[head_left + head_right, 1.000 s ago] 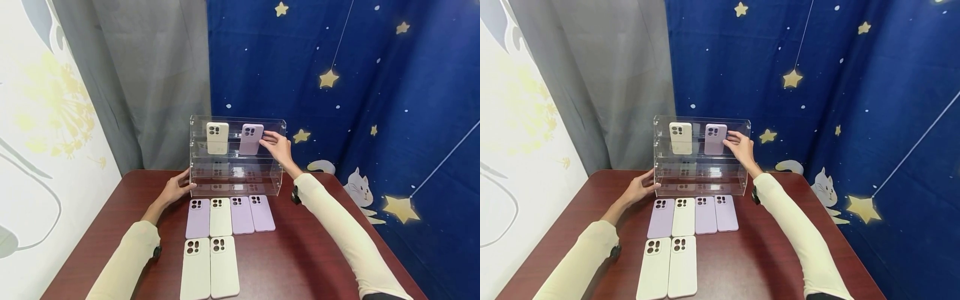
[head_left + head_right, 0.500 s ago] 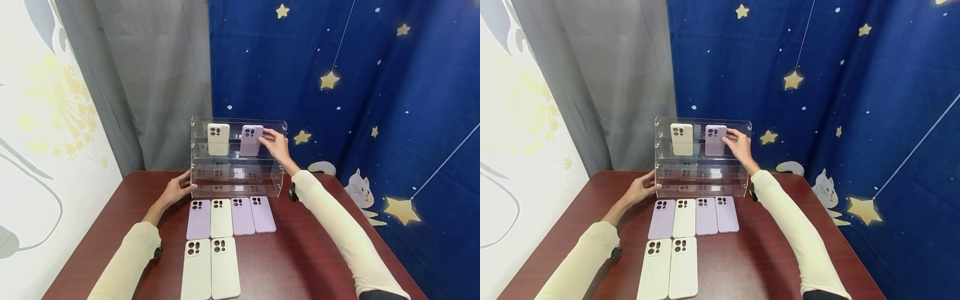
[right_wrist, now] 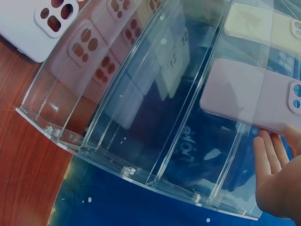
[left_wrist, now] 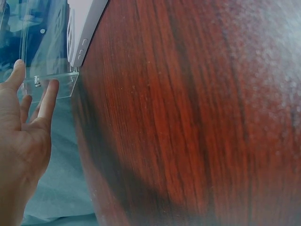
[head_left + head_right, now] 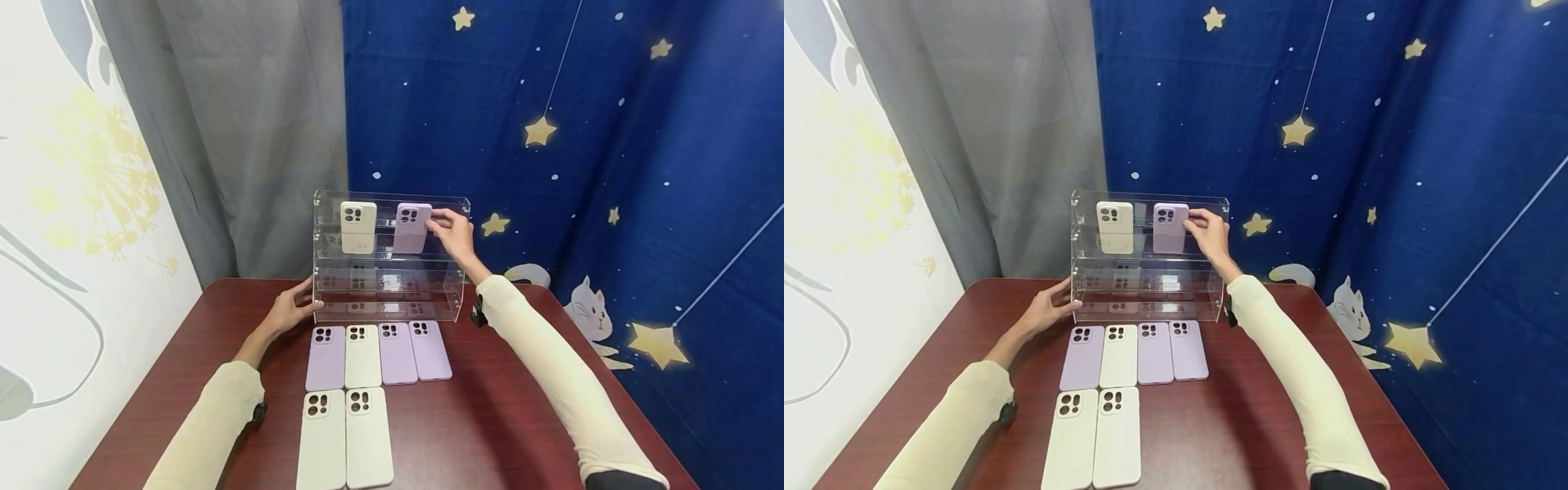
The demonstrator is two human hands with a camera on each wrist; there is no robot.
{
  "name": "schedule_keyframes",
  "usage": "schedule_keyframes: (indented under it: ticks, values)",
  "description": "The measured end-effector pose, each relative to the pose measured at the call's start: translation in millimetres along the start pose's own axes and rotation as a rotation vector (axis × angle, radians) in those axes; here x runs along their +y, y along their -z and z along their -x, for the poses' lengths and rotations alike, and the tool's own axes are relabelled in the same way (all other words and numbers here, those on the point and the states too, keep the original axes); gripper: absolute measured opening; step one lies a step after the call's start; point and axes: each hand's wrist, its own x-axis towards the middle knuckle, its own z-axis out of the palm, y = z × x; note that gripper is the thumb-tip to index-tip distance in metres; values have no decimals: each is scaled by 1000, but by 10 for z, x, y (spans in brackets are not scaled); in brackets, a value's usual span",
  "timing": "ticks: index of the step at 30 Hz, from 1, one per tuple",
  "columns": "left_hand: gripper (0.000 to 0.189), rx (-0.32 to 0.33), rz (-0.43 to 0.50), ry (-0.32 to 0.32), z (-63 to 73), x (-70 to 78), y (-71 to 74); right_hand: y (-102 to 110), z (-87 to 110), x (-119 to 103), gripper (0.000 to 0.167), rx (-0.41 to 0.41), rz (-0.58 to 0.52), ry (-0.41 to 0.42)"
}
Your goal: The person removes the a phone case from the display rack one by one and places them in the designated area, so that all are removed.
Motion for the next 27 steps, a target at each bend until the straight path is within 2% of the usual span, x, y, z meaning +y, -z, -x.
schedule_keyframes:
  ticks: [5,13,21,27]
  values:
    - [82,7,17,-8,-12,11,-3,75,-15,-64,29,4,-44,4]
    - [83,-2,-14,8,16,19,16,184,-34,-135,31,26,2,37]
    - [83,3,5,-16,2,-8,15,250,-35,-261,30,28,-35,50]
    - [84,0,3,-3,8,0,6,287,-33,-313,30,45,-23,67]
